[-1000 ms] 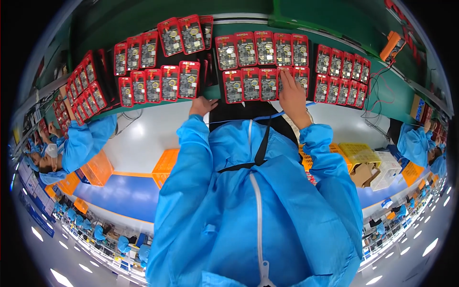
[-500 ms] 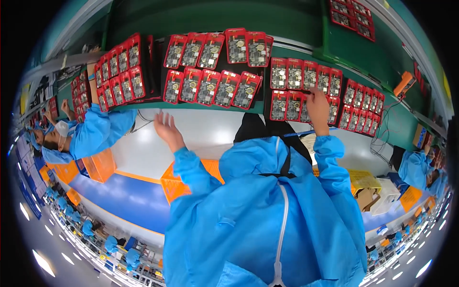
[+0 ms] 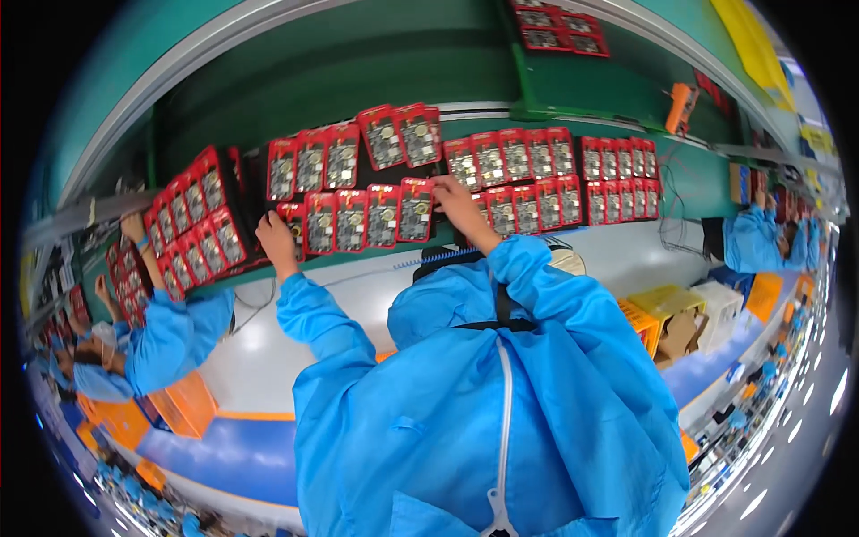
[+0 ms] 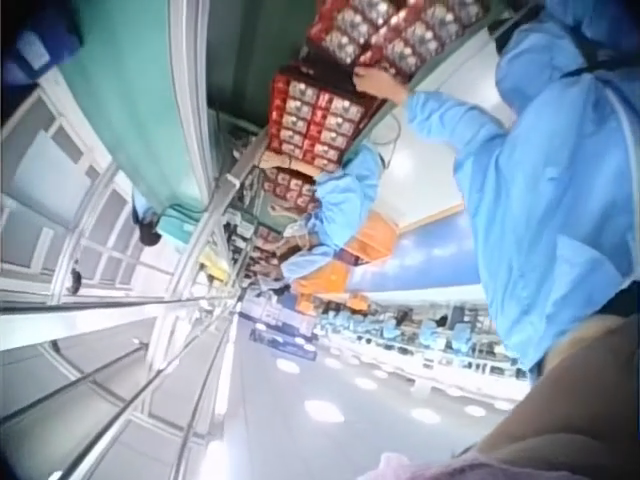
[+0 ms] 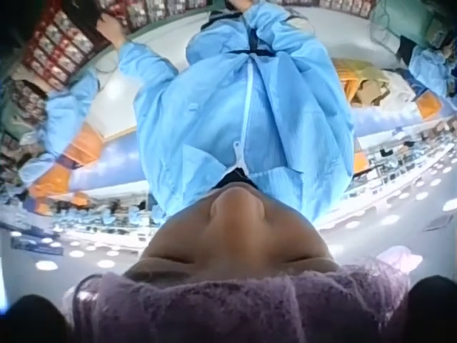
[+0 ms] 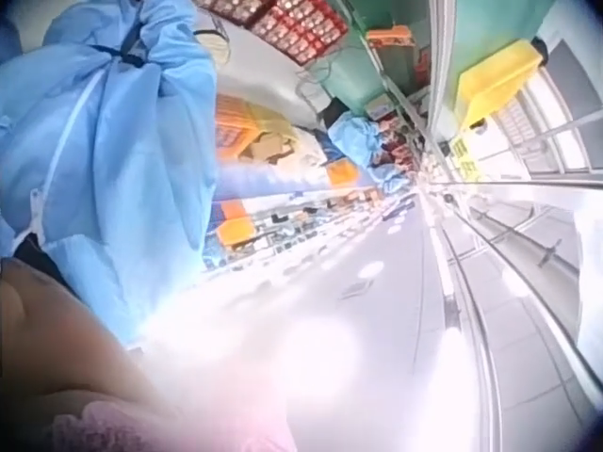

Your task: The person assembles electronic components onto circuit boards by hand, taking components from red trays and placing them onto circuit boards on a conveyor belt.

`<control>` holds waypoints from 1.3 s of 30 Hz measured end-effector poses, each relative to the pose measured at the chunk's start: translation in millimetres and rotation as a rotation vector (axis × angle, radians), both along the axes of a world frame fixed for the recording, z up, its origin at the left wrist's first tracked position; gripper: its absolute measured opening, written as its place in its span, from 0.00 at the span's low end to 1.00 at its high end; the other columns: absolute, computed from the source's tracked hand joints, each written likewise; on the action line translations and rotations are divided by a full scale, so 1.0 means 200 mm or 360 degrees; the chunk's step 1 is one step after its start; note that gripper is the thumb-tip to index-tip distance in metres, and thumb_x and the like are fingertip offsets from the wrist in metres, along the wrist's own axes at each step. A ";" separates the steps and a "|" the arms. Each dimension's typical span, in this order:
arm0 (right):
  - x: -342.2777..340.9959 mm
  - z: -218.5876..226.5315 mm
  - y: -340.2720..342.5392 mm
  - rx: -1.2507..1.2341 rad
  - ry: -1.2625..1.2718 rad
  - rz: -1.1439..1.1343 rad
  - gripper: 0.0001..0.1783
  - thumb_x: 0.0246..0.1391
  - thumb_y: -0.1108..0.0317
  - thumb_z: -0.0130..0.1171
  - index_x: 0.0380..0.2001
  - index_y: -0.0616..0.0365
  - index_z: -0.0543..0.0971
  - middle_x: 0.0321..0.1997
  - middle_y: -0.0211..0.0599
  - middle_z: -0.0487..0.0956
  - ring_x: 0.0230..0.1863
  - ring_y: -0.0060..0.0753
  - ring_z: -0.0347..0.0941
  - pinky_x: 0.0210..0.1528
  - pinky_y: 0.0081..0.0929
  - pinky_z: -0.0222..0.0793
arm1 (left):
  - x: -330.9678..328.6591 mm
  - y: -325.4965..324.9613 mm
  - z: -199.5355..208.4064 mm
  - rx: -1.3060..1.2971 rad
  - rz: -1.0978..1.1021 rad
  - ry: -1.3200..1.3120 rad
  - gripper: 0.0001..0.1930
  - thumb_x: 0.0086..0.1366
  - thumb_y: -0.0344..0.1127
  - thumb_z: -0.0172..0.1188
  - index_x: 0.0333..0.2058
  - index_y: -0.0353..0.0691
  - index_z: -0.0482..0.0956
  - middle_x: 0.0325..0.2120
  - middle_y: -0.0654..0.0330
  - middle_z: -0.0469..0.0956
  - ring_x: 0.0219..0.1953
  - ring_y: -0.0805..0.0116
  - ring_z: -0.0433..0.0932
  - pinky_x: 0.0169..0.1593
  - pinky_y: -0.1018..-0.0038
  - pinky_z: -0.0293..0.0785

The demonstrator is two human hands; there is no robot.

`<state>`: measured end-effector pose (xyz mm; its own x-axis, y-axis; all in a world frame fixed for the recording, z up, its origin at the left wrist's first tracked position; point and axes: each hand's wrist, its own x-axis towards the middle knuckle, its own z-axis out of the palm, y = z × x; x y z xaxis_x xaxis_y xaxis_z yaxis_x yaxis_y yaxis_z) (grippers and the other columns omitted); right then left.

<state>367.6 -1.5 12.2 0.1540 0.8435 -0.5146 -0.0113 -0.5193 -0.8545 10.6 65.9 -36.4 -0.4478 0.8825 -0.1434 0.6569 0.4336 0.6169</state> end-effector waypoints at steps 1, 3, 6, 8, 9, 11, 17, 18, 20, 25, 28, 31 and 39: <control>-0.01 0.02 0.00 -0.0044 -0.0004 -0.0005 0.19 0.58 0.64 0.53 0.49 0.64 0.73 0.38 0.41 0.77 0.39 0.35 0.75 0.40 0.31 0.73 | 0.04 0.01 0.04 -0.0085 0.0052 0.0017 0.28 0.67 0.50 0.46 0.51 0.29 0.73 0.49 0.33 0.71 0.51 0.35 0.70 0.54 0.52 0.65; 0.00 -0.08 -0.01 0.0144 -0.0319 0.0070 0.21 0.56 0.64 0.53 0.50 0.65 0.72 0.38 0.45 0.76 0.42 0.44 0.73 0.47 0.35 0.70 | 0.08 0.06 0.09 -0.0036 0.0085 0.0027 0.28 0.66 0.50 0.46 0.49 0.28 0.74 0.47 0.34 0.72 0.50 0.36 0.71 0.53 0.52 0.67; -0.10 -0.04 -0.03 0.0277 -0.0415 0.0037 0.26 0.54 0.64 0.54 0.55 0.66 0.67 0.45 0.54 0.71 0.46 0.49 0.70 0.52 0.37 0.65 | 0.01 0.03 0.08 0.0141 0.0155 -0.0139 0.25 0.66 0.47 0.46 0.45 0.27 0.77 0.43 0.35 0.76 0.49 0.38 0.72 0.52 0.54 0.66; -0.09 -0.03 -0.01 0.0131 -0.0221 -0.0041 0.25 0.55 0.66 0.55 0.55 0.64 0.67 0.47 0.47 0.71 0.47 0.39 0.70 0.49 0.31 0.66 | 0.03 0.03 0.13 0.0121 0.0128 -0.0173 0.24 0.66 0.45 0.45 0.45 0.27 0.77 0.44 0.36 0.76 0.49 0.38 0.72 0.52 0.56 0.66; -0.10 -0.03 0.00 0.0049 -0.0166 -0.0075 0.22 0.56 0.69 0.56 0.54 0.63 0.67 0.46 0.41 0.73 0.47 0.31 0.70 0.47 0.26 0.67 | 0.04 0.03 0.16 0.0113 0.0127 -0.0193 0.24 0.66 0.45 0.44 0.44 0.27 0.77 0.45 0.36 0.75 0.49 0.38 0.72 0.52 0.57 0.66; -0.11 0.03 0.03 0.0132 -0.0226 -0.0124 0.21 0.58 0.64 0.54 0.52 0.61 0.67 0.46 0.37 0.73 0.46 0.30 0.70 0.47 0.27 0.65 | 0.02 0.01 0.18 0.0192 0.0157 -0.0245 0.24 0.66 0.45 0.44 0.46 0.27 0.75 0.46 0.38 0.75 0.50 0.42 0.72 0.53 0.60 0.65; -0.08 0.10 0.09 -0.0040 -0.0001 0.0009 0.25 0.57 0.51 0.52 0.47 0.63 0.72 0.47 0.39 0.72 0.49 0.34 0.67 0.54 0.27 0.60 | -0.07 -0.03 0.23 0.0054 0.0202 -0.0500 0.22 0.64 0.42 0.47 0.46 0.26 0.74 0.45 0.43 0.76 0.47 0.50 0.72 0.54 0.65 0.64; -0.09 0.11 0.08 -0.0084 -0.0035 -0.0071 0.26 0.55 0.51 0.53 0.45 0.65 0.73 0.48 0.41 0.71 0.51 0.36 0.65 0.56 0.26 0.57 | -0.09 -0.06 0.22 0.0060 0.0200 -0.0497 0.22 0.64 0.42 0.47 0.46 0.26 0.74 0.45 0.43 0.76 0.47 0.50 0.72 0.54 0.65 0.64; -0.12 0.08 0.09 -0.0105 -0.0083 -0.0183 0.25 0.55 0.52 0.53 0.45 0.65 0.72 0.48 0.41 0.71 0.52 0.36 0.65 0.57 0.26 0.56 | -0.07 -0.12 0.24 0.0116 0.0312 -0.0857 0.21 0.64 0.41 0.48 0.45 0.28 0.75 0.44 0.49 0.76 0.46 0.58 0.71 0.53 0.68 0.64; -0.13 0.16 0.05 0.0106 0.0117 -0.0384 0.20 0.57 0.57 0.50 0.45 0.62 0.71 0.47 0.39 0.72 0.53 0.32 0.65 0.58 0.25 0.55 | 0.07 -0.27 0.34 0.0125 0.0480 -0.1089 0.18 0.66 0.39 0.46 0.47 0.31 0.73 0.45 0.57 0.74 0.46 0.66 0.70 0.53 0.72 0.64; -0.09 0.22 0.00 0.0179 0.0099 -0.0412 0.18 0.58 0.58 0.50 0.44 0.61 0.72 0.46 0.37 0.72 0.53 0.32 0.65 0.59 0.24 0.54 | 0.12 -0.35 0.32 0.0313 0.0736 -0.1408 0.15 0.65 0.39 0.49 0.42 0.33 0.75 0.40 0.59 0.76 0.42 0.69 0.74 0.49 0.73 0.69; 0.08 0.30 -0.05 0.0284 -0.0026 -0.0459 0.15 0.58 0.60 0.50 0.40 0.61 0.74 0.45 0.36 0.72 0.53 0.32 0.66 0.58 0.23 0.55 | 0.29 -0.39 0.42 0.0194 0.0723 -0.1709 0.15 0.65 0.35 0.46 0.45 0.35 0.73 0.42 0.60 0.76 0.45 0.69 0.73 0.51 0.71 0.68; 0.80 0.32 -0.30 0.0319 -0.0053 -0.0728 0.14 0.60 0.60 0.51 0.42 0.59 0.76 0.40 0.30 0.76 0.44 0.23 0.70 0.52 0.22 0.62 | 0.92 -0.58 0.45 -0.0025 0.0389 -0.1653 0.12 0.66 0.34 0.44 0.43 0.33 0.71 0.39 0.58 0.73 0.43 0.69 0.69 0.49 0.74 0.65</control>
